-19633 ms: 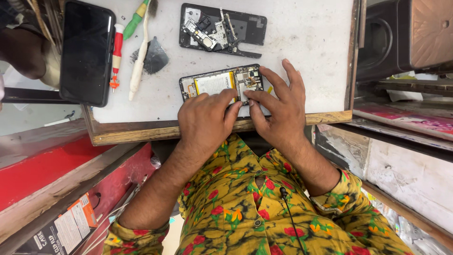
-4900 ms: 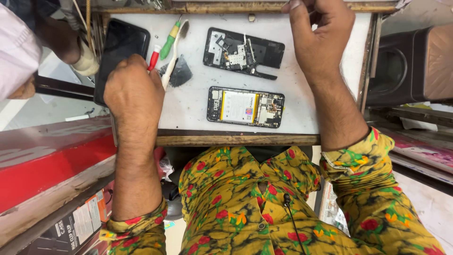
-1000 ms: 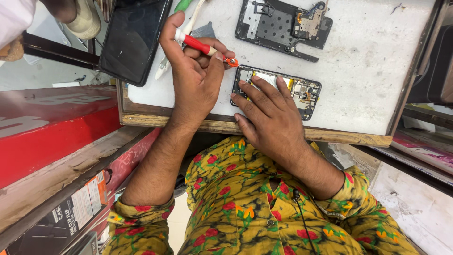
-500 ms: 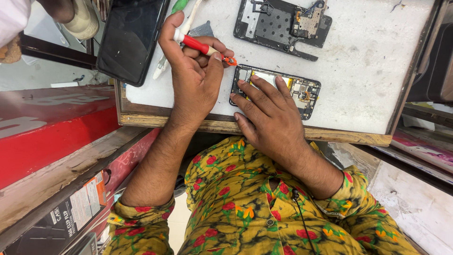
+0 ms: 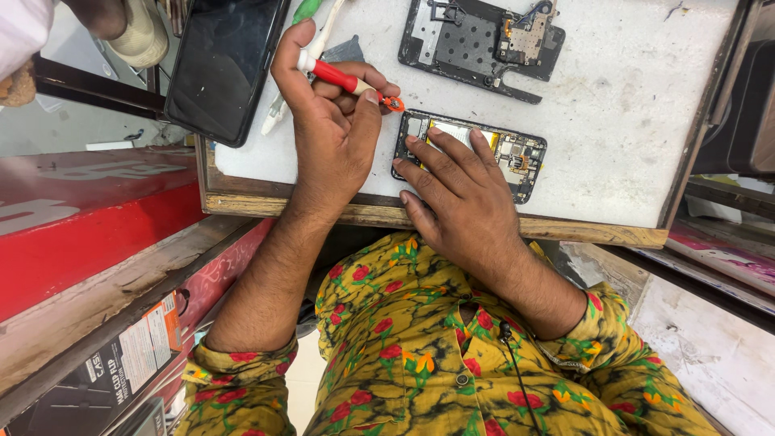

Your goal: The person cleans a small internal component with a cotton swab, then places it into the phone chassis. They connect a ribbon cable, position the motherboard, and use a screwdriver to secure components inside the phone.

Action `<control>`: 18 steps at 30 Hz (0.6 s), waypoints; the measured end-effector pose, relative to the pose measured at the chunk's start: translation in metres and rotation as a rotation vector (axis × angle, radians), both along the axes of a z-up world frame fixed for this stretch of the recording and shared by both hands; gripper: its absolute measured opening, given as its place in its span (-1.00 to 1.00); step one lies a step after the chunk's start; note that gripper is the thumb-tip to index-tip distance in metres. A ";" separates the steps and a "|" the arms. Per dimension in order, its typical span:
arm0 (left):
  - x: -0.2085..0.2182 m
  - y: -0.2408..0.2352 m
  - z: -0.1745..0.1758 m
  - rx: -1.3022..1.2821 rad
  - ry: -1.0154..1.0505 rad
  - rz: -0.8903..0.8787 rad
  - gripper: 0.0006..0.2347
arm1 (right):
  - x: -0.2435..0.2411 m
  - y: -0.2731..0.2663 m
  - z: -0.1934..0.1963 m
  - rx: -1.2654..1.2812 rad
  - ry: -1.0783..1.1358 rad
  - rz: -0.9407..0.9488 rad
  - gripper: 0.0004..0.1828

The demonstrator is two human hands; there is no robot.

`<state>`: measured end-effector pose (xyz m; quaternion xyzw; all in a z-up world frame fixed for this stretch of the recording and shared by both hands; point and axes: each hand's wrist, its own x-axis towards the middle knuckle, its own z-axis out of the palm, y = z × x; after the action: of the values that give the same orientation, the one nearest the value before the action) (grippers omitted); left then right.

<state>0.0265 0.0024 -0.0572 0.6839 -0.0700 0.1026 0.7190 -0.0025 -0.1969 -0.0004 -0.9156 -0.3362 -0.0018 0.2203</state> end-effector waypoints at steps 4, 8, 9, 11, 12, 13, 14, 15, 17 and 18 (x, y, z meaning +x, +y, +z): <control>0.000 -0.001 0.001 0.014 -0.003 0.002 -0.42 | 0.000 0.000 -0.001 -0.002 -0.007 -0.004 -0.58; 0.000 -0.001 0.002 0.029 -0.014 0.009 -0.42 | -0.001 0.000 -0.001 0.002 -0.011 -0.003 -0.58; 0.000 -0.001 0.002 0.034 -0.017 0.010 -0.42 | -0.001 0.000 -0.001 0.004 -0.009 -0.003 -0.58; -0.001 -0.002 0.003 0.045 -0.027 0.011 -0.43 | 0.000 0.000 -0.001 0.008 -0.008 -0.004 -0.58; -0.002 -0.002 0.003 0.056 -0.027 0.014 -0.44 | 0.000 0.000 -0.001 0.009 -0.007 -0.005 -0.59; -0.003 -0.002 0.003 0.068 -0.026 0.018 -0.44 | 0.000 0.000 -0.001 0.011 -0.007 -0.005 -0.59; -0.004 -0.003 0.004 0.086 -0.021 0.024 -0.45 | 0.000 0.000 0.000 0.010 -0.009 -0.005 -0.59; -0.004 -0.003 0.004 0.109 -0.029 0.030 -0.45 | 0.000 0.000 0.000 0.010 -0.011 -0.005 -0.59; -0.004 -0.005 0.004 0.161 -0.056 0.043 -0.46 | -0.001 0.000 0.000 0.009 -0.013 -0.005 -0.59; -0.004 -0.006 0.005 0.190 -0.076 0.049 -0.46 | -0.001 -0.001 0.000 0.008 -0.013 -0.004 -0.59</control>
<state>0.0229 -0.0038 -0.0523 0.7459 -0.0901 0.1390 0.6451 -0.0033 -0.1975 -0.0003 -0.9153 -0.3359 -0.0094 0.2221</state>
